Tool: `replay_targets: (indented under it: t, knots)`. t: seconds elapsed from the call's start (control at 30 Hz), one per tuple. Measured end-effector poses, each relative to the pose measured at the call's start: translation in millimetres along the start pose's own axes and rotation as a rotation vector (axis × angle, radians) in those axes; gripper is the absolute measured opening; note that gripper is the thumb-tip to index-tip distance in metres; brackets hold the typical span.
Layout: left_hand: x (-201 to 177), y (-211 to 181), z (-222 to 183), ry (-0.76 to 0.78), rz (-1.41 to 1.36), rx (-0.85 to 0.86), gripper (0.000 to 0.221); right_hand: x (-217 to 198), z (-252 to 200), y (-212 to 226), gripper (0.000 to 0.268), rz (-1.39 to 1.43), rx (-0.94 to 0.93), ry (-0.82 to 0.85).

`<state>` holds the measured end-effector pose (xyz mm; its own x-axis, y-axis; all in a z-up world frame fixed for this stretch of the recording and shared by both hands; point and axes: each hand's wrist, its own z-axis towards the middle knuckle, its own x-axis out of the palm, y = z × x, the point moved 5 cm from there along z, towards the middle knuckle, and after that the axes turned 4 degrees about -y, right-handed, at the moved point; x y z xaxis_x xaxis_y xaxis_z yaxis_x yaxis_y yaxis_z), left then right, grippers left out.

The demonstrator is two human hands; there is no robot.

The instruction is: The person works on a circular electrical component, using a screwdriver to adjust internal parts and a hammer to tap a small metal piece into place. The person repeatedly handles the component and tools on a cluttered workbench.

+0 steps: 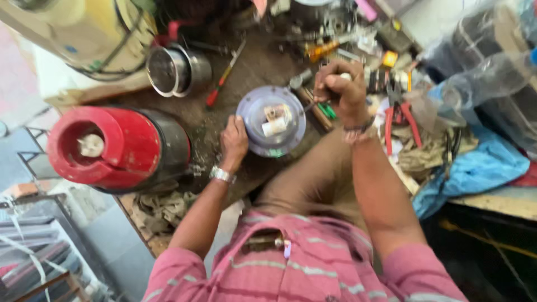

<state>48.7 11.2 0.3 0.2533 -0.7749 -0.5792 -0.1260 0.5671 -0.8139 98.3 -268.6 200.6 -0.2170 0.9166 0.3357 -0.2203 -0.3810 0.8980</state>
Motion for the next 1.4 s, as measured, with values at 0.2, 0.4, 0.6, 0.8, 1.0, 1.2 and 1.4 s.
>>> replay_targets:
  t: [0.2,0.4,0.6,0.8,1.0,1.2,1.4]
  knots:
    - [-3.8,-0.3,-4.9,-0.002,-0.012,-0.005,0.036,24.8,-15.6,-3.3,0.017,-0.204,-0.234,-0.451]
    - [-34.3,-45.1,-3.5,0.022,0.173,0.007,0.046,25.2,-15.9,-1.1,0.017,-0.354,-0.224,-0.371]
    - [-63.3,-144.9,-9.8,0.345,0.175,0.820,0.082,20.9,-28.8,-3.6,0.017,-0.304,-0.151,-0.299]
    - [-46.0,-175.8,-0.5,0.542,0.423,1.216,0.046,21.5,-25.4,-1.2,0.019,-0.277,-0.145,-0.250]
    - [-25.4,-177.7,5.1,0.532,0.502,1.159,0.031,14.0,-26.9,-0.8,0.021,-0.237,-0.166,-0.300]
    - [-38.4,-198.8,18.0,0.318,0.596,0.568,0.067,10.2,-29.0,0.6,0.022,-0.284,-0.223,-0.334]
    - [-76.5,-165.2,39.2,0.148,0.586,0.443,0.056,14.0,-27.4,-6.9,0.020,-0.250,-0.172,-0.323]
